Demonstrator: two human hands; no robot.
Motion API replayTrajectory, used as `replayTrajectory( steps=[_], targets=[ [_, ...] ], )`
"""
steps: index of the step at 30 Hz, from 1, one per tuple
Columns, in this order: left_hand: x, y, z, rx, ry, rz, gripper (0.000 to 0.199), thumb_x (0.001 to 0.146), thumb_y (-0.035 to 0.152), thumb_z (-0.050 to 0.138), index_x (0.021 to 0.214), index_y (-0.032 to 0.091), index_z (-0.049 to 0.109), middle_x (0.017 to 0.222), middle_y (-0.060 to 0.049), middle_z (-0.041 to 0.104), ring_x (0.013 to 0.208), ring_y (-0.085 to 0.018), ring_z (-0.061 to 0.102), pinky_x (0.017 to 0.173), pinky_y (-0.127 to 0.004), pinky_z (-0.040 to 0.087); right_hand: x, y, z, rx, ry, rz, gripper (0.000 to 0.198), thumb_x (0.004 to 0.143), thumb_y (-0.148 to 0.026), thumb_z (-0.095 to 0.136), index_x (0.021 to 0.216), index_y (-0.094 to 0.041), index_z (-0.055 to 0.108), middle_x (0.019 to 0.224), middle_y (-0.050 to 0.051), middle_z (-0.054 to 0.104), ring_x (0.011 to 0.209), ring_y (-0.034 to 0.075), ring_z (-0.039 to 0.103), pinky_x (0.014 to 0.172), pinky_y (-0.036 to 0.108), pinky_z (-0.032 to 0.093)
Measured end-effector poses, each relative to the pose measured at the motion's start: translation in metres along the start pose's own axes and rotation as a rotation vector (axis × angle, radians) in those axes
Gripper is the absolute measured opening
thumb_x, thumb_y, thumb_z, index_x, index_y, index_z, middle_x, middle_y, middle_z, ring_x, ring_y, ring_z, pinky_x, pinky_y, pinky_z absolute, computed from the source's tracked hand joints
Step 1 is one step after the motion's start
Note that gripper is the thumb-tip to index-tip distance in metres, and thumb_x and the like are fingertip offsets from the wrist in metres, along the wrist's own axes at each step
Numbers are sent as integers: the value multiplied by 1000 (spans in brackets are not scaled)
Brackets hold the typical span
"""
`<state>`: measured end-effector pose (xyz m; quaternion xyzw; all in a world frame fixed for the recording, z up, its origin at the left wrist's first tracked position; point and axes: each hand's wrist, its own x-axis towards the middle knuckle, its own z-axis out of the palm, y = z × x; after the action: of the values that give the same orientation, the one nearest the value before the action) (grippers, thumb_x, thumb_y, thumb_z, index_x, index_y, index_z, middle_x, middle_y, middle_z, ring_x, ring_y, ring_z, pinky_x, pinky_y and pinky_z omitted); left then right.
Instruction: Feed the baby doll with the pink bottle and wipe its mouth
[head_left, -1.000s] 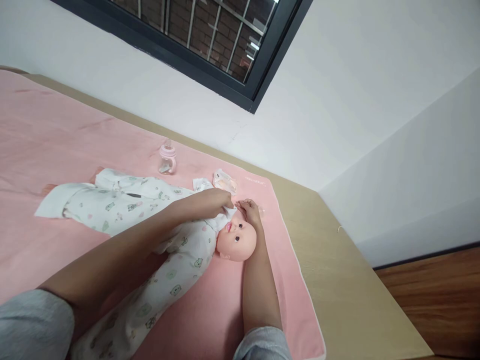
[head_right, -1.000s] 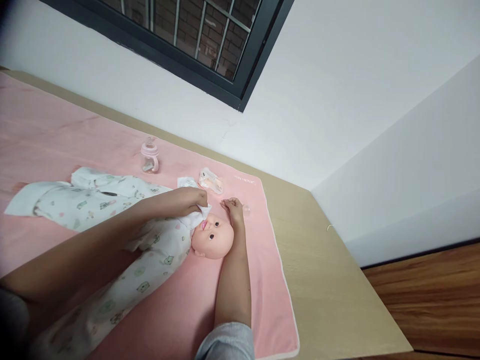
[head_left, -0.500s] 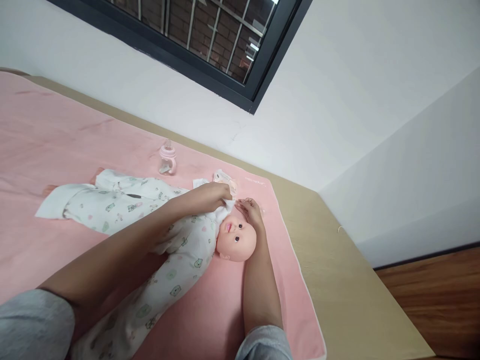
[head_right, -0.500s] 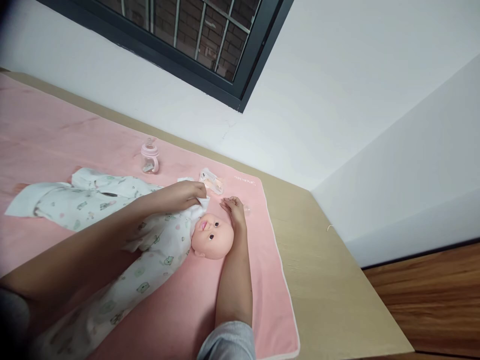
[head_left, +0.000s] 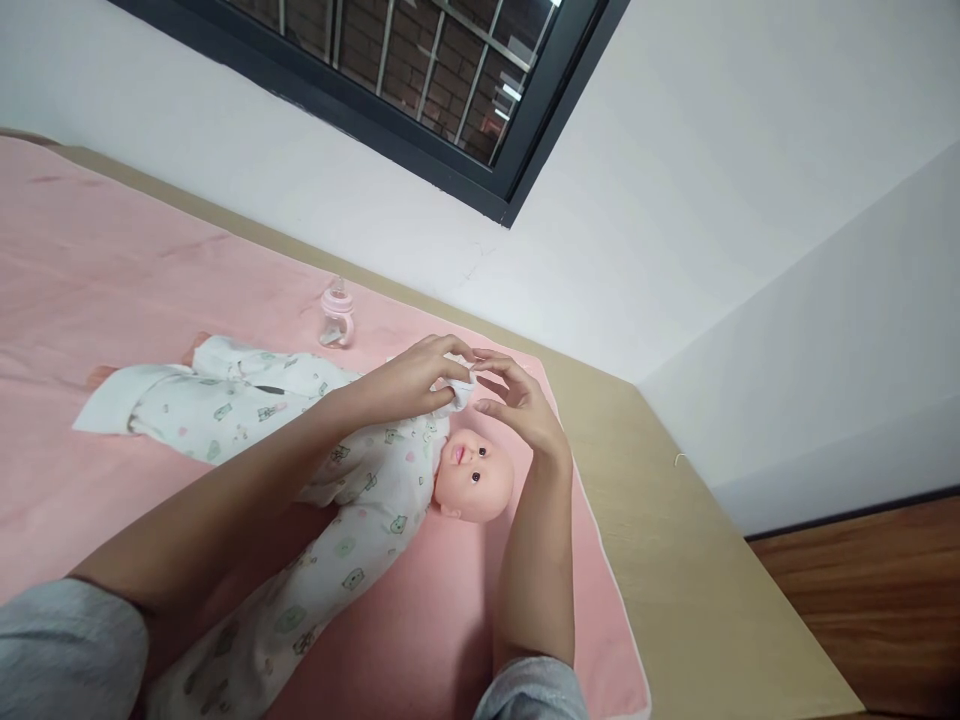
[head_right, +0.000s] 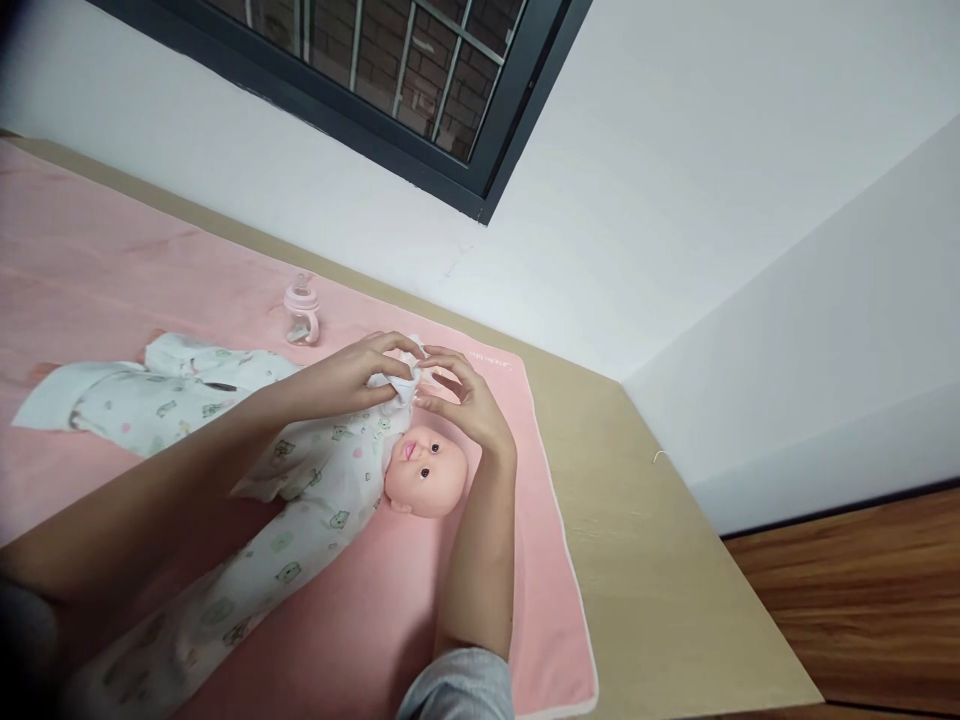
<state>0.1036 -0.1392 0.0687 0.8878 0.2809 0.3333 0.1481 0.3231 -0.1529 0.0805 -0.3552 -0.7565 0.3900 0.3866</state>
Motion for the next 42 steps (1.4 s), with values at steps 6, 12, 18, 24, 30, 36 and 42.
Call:
replayTrajectory(
  steps=[6, 12, 18, 24, 30, 36, 42],
  targets=[
    [-2, 0, -4, 62, -7, -27, 32, 81, 15, 46, 96, 24, 72, 136, -5, 52, 128, -27, 45, 107, -44, 36, 2, -10, 14, -228, 71, -13, 27, 70, -40, 80, 84, -24, 64, 133, 6, 55, 130, 23, 47, 105, 42, 41],
    [-2, -8, -13, 100, 19, -102, 31, 87, 27, 46, 110, 23, 66, 136, -6, 55, 128, -28, 46, 109, -46, 35, 3, -6, 11, -159, 204, 75, 29, 74, -43, 75, 81, -21, 58, 113, 5, 65, 108, 21, 59, 86, 33, 48],
    [-14, -38, -45, 79, 100, -280, 37, 87, 38, 48, 119, 25, 61, 132, -4, 60, 126, -27, 50, 106, -43, 39, 3, 27, -9, -78, 574, 338, 33, 67, -39, 73, 88, -21, 55, 81, -1, 61, 68, 14, 56, 60, 25, 43],
    [-37, -56, -83, -29, 215, -491, 38, 85, 49, 49, 107, 24, 67, 120, -3, 67, 114, -26, 60, 91, -35, 50, 5, 54, -28, -54, 587, 496, 51, 65, -31, 67, 115, -24, 58, 76, -1, 62, 62, 14, 55, 57, 25, 43],
    [-48, -61, -99, -106, 256, -571, 38, 81, 49, 52, 103, 23, 68, 115, -3, 70, 104, -24, 65, 89, -33, 51, 36, 70, -40, -17, 394, 535, 44, 62, -24, 68, 106, -23, 67, 86, 0, 67, 69, 14, 59, 61, 25, 45],
    [-50, -61, -103, -141, 238, -593, 38, 81, 48, 51, 104, 23, 67, 115, -3, 70, 104, -25, 66, 88, -33, 52, 97, 87, -38, 268, 556, 551, 30, 61, -13, 70, 90, -19, 63, 84, 2, 69, 75, 16, 63, 67, 28, 51],
    [-54, -67, -106, -143, 261, -587, 36, 82, 48, 52, 102, 23, 68, 116, -4, 70, 104, -25, 65, 90, -36, 52, 129, 105, -28, 259, 624, 619, 22, 63, -4, 62, 78, -20, 56, 74, 3, 63, 75, 15, 63, 70, 27, 54]
  ],
)
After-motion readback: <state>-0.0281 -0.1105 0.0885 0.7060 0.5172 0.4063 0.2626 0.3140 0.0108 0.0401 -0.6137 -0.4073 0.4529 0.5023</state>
